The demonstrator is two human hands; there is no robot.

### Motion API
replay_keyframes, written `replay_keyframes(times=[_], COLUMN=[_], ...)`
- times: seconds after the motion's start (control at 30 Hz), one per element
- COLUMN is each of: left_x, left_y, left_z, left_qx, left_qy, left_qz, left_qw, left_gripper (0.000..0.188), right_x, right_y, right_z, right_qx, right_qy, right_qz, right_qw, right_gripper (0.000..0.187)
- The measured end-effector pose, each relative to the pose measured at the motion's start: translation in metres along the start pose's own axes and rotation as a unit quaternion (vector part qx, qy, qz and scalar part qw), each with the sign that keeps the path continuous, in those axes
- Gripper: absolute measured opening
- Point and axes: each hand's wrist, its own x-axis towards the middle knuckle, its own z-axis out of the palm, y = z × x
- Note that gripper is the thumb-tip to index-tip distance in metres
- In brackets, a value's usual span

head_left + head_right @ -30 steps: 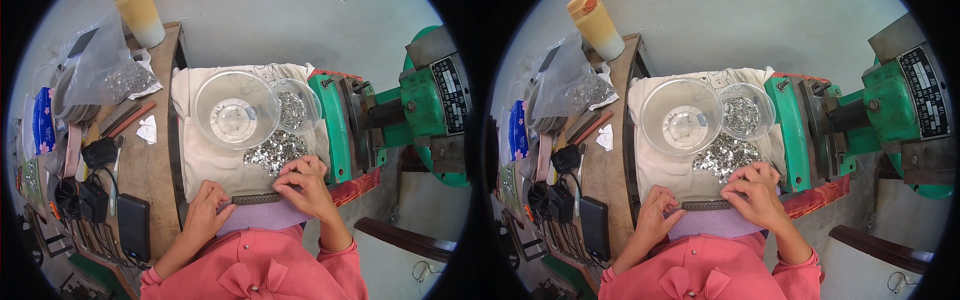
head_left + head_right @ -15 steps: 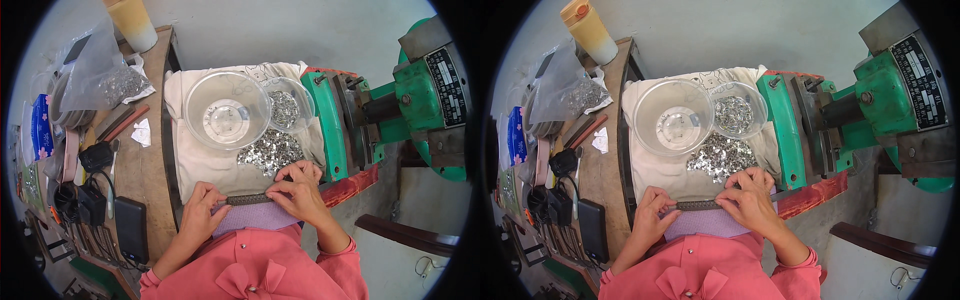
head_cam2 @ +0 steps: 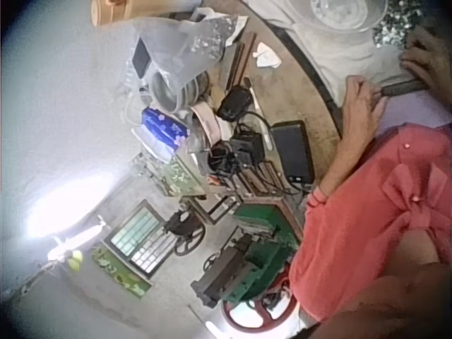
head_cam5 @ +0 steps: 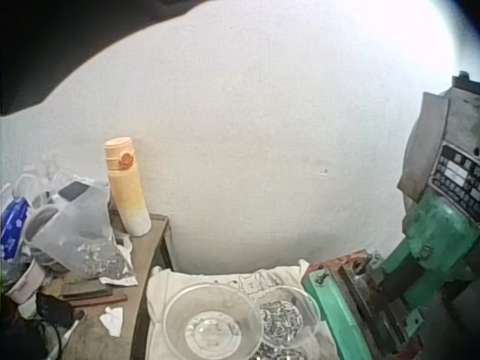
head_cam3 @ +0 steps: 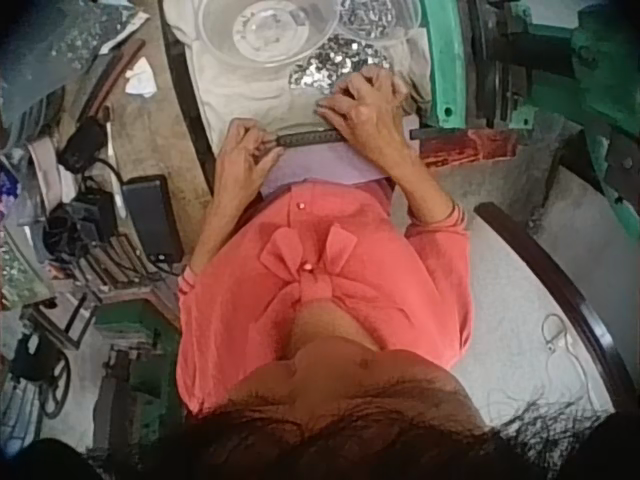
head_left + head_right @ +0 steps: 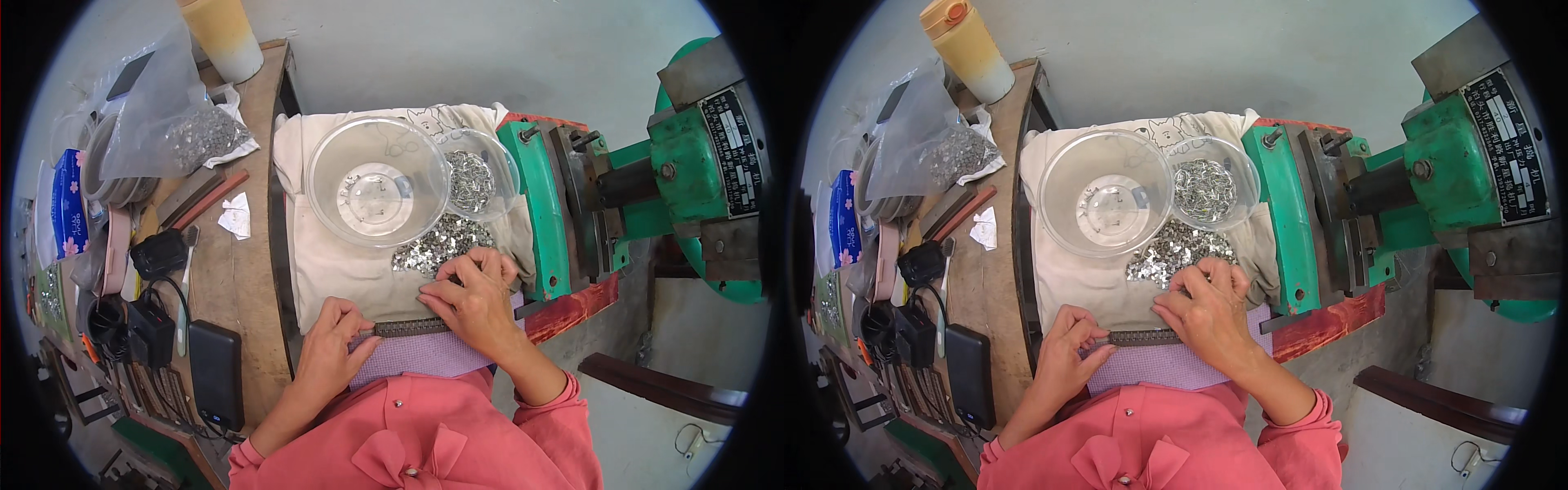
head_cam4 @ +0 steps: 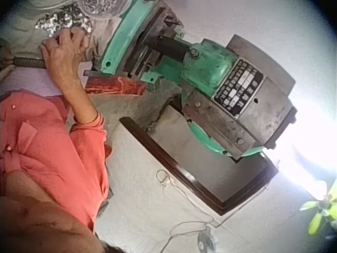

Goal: The person arranges small silver metal pieces into a long metal strip on a workbench. They then place the strip into a green press machine and operate the lever to process the components. The person repeats this cycle of arranging and pressing multiple times.

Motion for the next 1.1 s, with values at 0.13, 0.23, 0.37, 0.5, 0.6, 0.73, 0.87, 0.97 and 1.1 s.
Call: replay_keyframes(times=[0.13, 0.23, 0.37, 0.5, 0.6, 0.73, 0.87, 0.97, 1.1], left_x=[0.0, 0.0, 0.001, 0.0, 0.0, -0.001, -0.001, -0.001, -0.002], left_y=[0.001, 0.001, 0.005, 0.002, 0.002, 0.0, 0.001, 0.0, -0.001], left_z=[-0.001, -0.001, -0.004, -0.001, 0.0, 0.001, 0.001, 0.002, 0.002], left_qx=[0.004, 0.007, 0.012, 0.004, 0.007, 0.012, 0.012, 0.022, 0.025], left_qy=[0.0, -0.002, -0.018, 0.004, 0.007, 0.008, 0.008, 0.009, 0.013], left_qz=[0.003, 0.004, -0.005, 0.003, 0.002, 0.006, 0.008, 0.014, 0.024], left_qw=[1.0, 1.0, 1.0, 1.0, 1.0, 1.0, 1.0, 1.0, 0.999], left_gripper=[0.025, 0.024, 0.024, 0.024, 0.024, 0.025, 0.024, 0.024, 0.024], right_x=[-0.001, -0.007, -0.027, -0.035, -0.037, -0.036, -0.039, -0.042, -0.047], right_y=[0.003, 0.013, 0.019, 0.014, 0.013, 0.01, 0.009, 0.008, 0.006], right_z=[-0.003, -0.02, -0.027, -0.027, -0.023, -0.021, -0.019, -0.017, -0.011], right_qx=[-0.004, 0.07, 0.099, 0.1, 0.103, 0.099, 0.111, 0.109, 0.091], right_qy=[0.017, -0.008, -0.042, -0.053, -0.048, -0.041, -0.026, -0.017, 0.001], right_qz=[0.007, 0.069, 0.104, 0.102, 0.095, 0.091, 0.101, 0.106, 0.102], right_qw=[1.0, 0.995, 0.989, 0.988, 0.989, 0.99, 0.988, 0.988, 0.991], right_gripper=[0.012, 0.011, 0.009, 0.009, 0.008, 0.008, 0.009, 0.01, 0.012])
